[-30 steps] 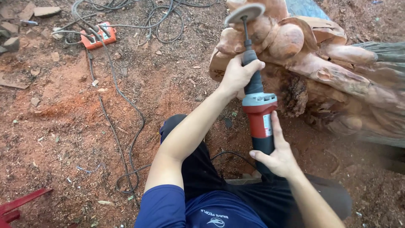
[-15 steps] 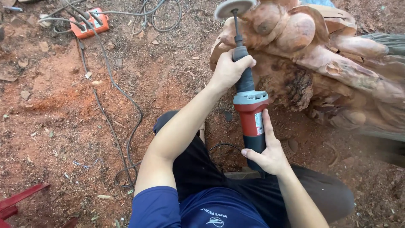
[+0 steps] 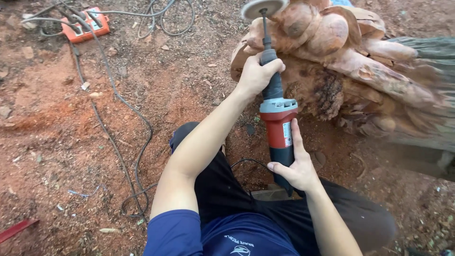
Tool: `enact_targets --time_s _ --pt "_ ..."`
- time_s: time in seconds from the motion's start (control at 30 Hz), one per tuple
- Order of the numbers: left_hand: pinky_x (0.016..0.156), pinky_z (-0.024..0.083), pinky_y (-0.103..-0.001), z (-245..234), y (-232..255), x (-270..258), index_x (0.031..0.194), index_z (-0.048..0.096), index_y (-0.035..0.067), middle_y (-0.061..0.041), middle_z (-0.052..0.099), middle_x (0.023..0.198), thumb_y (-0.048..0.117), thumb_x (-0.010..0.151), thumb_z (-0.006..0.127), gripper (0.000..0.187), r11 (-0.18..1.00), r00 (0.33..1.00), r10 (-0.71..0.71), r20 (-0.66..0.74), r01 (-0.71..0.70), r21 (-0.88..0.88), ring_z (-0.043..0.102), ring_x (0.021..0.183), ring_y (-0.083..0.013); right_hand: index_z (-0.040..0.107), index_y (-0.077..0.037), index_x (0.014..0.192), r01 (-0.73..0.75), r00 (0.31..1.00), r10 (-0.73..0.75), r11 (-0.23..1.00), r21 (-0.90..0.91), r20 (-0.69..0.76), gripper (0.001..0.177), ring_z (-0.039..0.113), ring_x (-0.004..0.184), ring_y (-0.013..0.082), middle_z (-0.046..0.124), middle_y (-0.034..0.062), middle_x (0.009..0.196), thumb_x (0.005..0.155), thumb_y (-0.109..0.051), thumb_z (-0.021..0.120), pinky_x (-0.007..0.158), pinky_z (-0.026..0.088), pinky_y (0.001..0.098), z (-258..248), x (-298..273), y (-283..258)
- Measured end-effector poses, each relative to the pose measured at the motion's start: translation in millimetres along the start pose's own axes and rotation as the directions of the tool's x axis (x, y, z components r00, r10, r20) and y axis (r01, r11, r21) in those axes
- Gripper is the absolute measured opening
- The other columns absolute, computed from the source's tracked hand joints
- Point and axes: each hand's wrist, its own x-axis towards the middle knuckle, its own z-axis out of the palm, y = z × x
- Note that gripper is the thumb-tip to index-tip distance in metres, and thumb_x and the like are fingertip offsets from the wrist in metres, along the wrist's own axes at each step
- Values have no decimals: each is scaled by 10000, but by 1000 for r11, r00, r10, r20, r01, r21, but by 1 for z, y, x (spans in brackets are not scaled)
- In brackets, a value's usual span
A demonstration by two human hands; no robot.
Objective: Using a power sander to smooth and shape a large wooden sculpture.
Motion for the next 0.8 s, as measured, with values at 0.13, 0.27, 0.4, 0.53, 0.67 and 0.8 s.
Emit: enact_targets --time_s 0.13,0.27,0.4,0.53,0.67,0.8 --pt "724 542 -337 -10 0 -7 760 651 150 -39 594 676 294 644 743 206 1000 1000 3 4 -4 2 658 746 -192 121 -288 1680 -31 999 30 999 -30 -14 1316 726 915 374 691 303 1090 607 -248 881 673 552 459 7 1 -5" --pt "746 545 -352 -16 -13 0 773 664 142 -48 616 686 323 643 753 240 998 1000 21 -6 -21 64 678 776 -203 144 -301 1672 -1 1000 2 998 59 -7 1316 729 897 347 698 287 1074 589 -230 887 665 554 437 24 -2 -2" --pt "788 531 -374 -21 -10 -13 810 663 107 -65 600 725 313 664 754 268 996 999 15 -45 -12 83 658 826 -219 164 -313 1666 14 1000 -17 992 126 22 1317 727 903 318 704 266 1081 575 -240 898 652 545 433 34 -8 -4" --pt "817 545 -415 -10 -35 -3 901 699 80 -121 670 786 329 651 785 362 990 999 32 -43 -26 137 694 884 -255 156 -315 1670 18 999 -23 984 178 26 1325 718 874 315 687 268 1070 577 -210 898 643 548 417 31 -3 28" --pt "877 540 -440 -6 -29 -16 1031 686 49 -146 683 870 352 677 784 476 978 1000 16 12 -18 206 704 979 -283 142 -314 1677 16 1000 -15 985 172 -6 1333 701 909 302 661 260 1139 582 -225 896 658 520 439 30 -5 49" --pt "922 530 -440 -9 -29 -23 1125 654 13 -144 676 922 349 699 778 557 978 999 0 37 -8 207 688 1017 -291 160 -316 1679 4 1000 -3 987 162 -3 1331 700 936 296 657 254 1169 575 -212 897 683 521 433 27 -5 59"
